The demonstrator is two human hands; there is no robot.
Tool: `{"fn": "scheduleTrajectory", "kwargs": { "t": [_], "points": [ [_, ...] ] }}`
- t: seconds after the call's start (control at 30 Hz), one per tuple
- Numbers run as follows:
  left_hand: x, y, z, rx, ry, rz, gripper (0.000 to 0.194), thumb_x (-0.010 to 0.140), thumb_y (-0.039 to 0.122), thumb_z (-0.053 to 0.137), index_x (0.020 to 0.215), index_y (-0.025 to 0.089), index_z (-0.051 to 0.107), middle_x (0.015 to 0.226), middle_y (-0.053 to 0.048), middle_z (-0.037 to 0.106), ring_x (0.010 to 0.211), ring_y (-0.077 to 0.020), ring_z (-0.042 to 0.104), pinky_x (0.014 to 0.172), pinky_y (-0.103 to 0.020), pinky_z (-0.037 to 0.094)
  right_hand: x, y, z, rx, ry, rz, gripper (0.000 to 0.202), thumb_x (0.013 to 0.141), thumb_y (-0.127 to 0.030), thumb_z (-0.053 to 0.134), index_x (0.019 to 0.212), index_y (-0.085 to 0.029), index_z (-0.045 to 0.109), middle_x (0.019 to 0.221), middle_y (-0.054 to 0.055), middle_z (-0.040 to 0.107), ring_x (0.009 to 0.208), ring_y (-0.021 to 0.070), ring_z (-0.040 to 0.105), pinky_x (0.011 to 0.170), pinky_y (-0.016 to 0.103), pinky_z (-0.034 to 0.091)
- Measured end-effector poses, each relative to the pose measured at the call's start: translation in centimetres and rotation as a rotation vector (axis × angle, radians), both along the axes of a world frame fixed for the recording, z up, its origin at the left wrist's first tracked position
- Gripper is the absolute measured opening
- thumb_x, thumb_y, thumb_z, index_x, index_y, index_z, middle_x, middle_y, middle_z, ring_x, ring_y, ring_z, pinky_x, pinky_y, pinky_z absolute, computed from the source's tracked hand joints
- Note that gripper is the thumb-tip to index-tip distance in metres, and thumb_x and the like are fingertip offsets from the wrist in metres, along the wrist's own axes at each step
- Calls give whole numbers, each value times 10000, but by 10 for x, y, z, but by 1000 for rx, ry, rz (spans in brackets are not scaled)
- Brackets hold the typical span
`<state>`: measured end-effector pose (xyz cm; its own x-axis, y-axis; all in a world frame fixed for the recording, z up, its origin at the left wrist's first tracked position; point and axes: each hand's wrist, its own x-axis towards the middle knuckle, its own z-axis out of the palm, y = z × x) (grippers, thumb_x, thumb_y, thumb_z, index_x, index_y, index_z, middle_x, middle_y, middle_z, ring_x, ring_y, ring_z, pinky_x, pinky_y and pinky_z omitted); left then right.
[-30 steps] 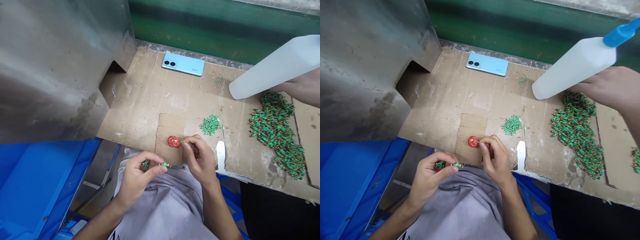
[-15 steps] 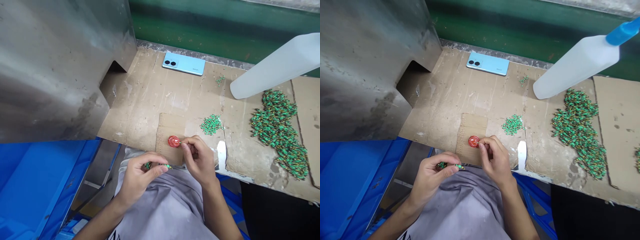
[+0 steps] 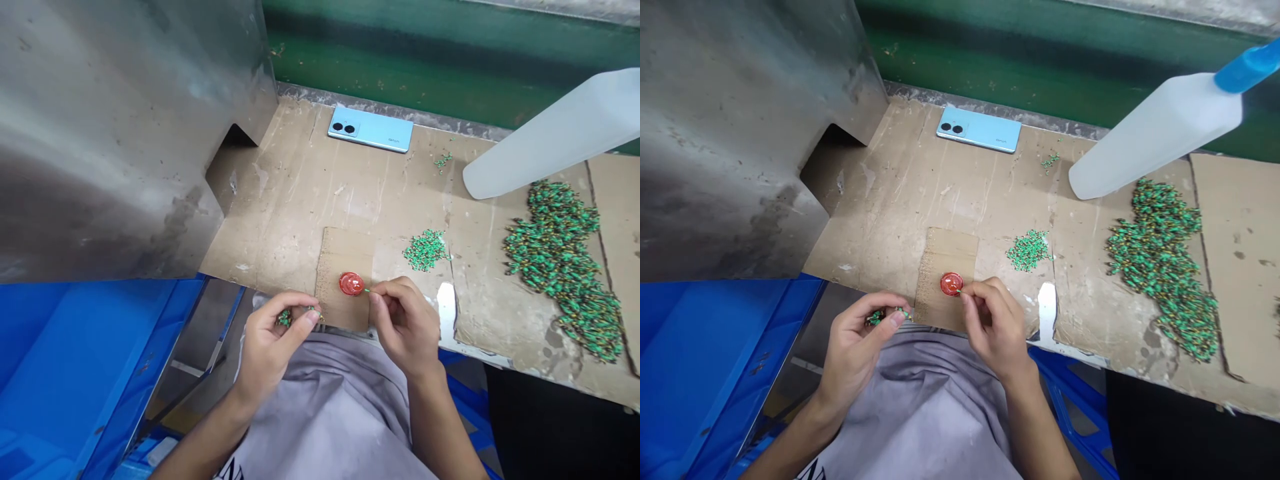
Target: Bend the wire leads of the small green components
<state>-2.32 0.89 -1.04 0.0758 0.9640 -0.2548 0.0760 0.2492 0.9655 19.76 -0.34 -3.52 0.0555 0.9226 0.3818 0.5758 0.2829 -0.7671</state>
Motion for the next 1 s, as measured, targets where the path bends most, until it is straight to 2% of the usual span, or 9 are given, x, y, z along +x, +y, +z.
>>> {"fn": "scheduleTrajectory", "kwargs": {
  "t": [0.2,0.3,0.47,0.57,0.83,1.0],
  "points": [
    [-15,7,1,6,271,-107,154,929,293,712,974,185,811,753,-6,720,662,-152,617,601,-234,460,-18,-20,3,22,-111,120,188,1029,-62,626,1079,-243,633,825,5,669,684,162,634,601,298,511],
    [-20,2,-6,-56,322,-119,166,908,296,708,1005,192,794,764,-2,705,694,-163,629,620,-238,467,-35,-29,-6,14,-206,68,173,1055,-74,589,1072,-239,639,881,42,667,782,209,651,679,343,539],
    [-17,-9,-19,-139,271,-202,207,895,289,681,1043,181,777,844,-23,733,768,-182,657,714,-265,529,-54,-36,-18,18,-281,-65,139,1059,-101,614,1085,-230,659,933,66,655,827,239,615,711,381,469],
    [-13,-12,-20,-146,245,-231,185,890,276,667,1016,179,760,821,-17,710,744,-178,623,689,-265,513,-59,-35,-19,7,-314,-110,128,1057,-107,623,1073,-232,645,927,62,648,828,246,596,730,393,438],
    [-11,-11,-17,-165,224,-271,185,915,283,635,1023,181,745,820,-13,682,735,-171,591,685,-265,490,-60,-31,-19,-6,-389,-110,110,1066,-117,615,1042,-224,624,920,65,646,831,249,581,732,390,409],
    [-15,-11,-19,-159,248,-236,187,905,312,652,1022,189,732,827,-10,684,721,-167,591,667,-263,487,-54,-32,-12,-5,-317,-117,103,1055,-112,624,1035,-213,624,920,53,641,840,238,598,749,378,431]
  ]
}}
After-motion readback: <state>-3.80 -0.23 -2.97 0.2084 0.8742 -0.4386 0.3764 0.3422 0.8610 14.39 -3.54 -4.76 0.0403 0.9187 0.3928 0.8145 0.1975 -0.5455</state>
